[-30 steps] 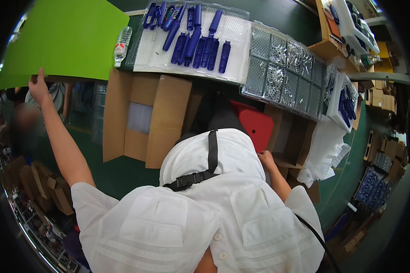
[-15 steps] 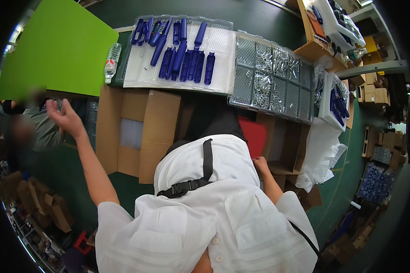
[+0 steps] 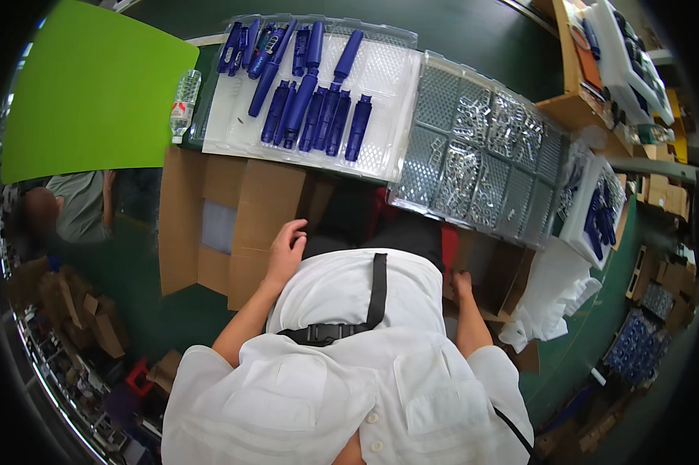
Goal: The recorder is assembling small electronic components into a blue plastic housing at a factory workstation.
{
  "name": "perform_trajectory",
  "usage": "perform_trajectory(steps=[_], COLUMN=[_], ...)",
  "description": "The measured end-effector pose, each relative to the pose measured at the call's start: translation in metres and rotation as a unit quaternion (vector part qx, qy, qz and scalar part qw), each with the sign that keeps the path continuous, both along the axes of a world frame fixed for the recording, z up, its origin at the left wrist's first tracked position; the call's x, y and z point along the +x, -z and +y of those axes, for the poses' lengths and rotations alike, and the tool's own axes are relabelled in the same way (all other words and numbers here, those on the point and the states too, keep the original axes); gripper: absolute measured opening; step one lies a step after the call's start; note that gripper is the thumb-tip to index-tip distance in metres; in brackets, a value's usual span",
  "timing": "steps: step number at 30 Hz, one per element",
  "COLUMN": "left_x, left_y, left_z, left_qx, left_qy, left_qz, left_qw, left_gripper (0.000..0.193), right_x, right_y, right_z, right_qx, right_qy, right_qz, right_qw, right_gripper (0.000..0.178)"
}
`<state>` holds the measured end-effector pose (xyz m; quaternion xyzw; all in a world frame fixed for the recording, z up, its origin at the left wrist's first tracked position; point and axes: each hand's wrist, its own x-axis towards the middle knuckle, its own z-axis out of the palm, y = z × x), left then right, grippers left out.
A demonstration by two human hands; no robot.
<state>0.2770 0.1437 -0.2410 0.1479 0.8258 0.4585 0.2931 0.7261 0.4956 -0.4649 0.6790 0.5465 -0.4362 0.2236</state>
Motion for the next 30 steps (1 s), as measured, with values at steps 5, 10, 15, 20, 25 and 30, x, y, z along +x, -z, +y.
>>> perform_trajectory(steps=[5, 10, 15, 20, 25, 30], left_x=[0.004, -0.005, -0.009, -0.009, -0.008, -0.006], left_y=[0.046, 0.072, 0.07, 0.12, 0.189, 0.211], left_z=[0.064, 0.138, 0.181, 0.158, 0.146, 0.118], left_qx=[-0.081, -0.234, -0.363, -0.428, -0.367, -0.324], left_qy=[0.086, 0.24, 0.306, 0.33, 0.359, 0.327], left_qz=[-0.148, -0.151, -0.144, -0.212, -0.219, -0.239], left_qw=[0.982, 0.93, 0.868, 0.814, 0.83, 0.855], left_gripper=[0.04, 0.052, 0.059, 0.052, 0.054, 0.054], right_x=[0.077, 0.078, 0.141, 0.177, 0.178, 0.213], right_y=[0.129, 0.196, 0.159, 0.126, 0.123, 0.096], right_z=[0.09, 0.066, 0.033, 0.032, 0.016, 0.025], right_qx=[0.183, 0.08, 0.021, 0.007, 0.013, 0.02], right_qy=[-0.014, 0.059, 0.043, 0.019, -0.003, -0.049], right_qz=[0.036, -0.017, -0.05, -0.081, -0.122, -0.133], right_qw=[0.982, 0.995, 0.998, 0.997, 0.992, 0.99], right_gripper=[0.05, 0.05, 0.05, 0.05, 0.05, 0.05])
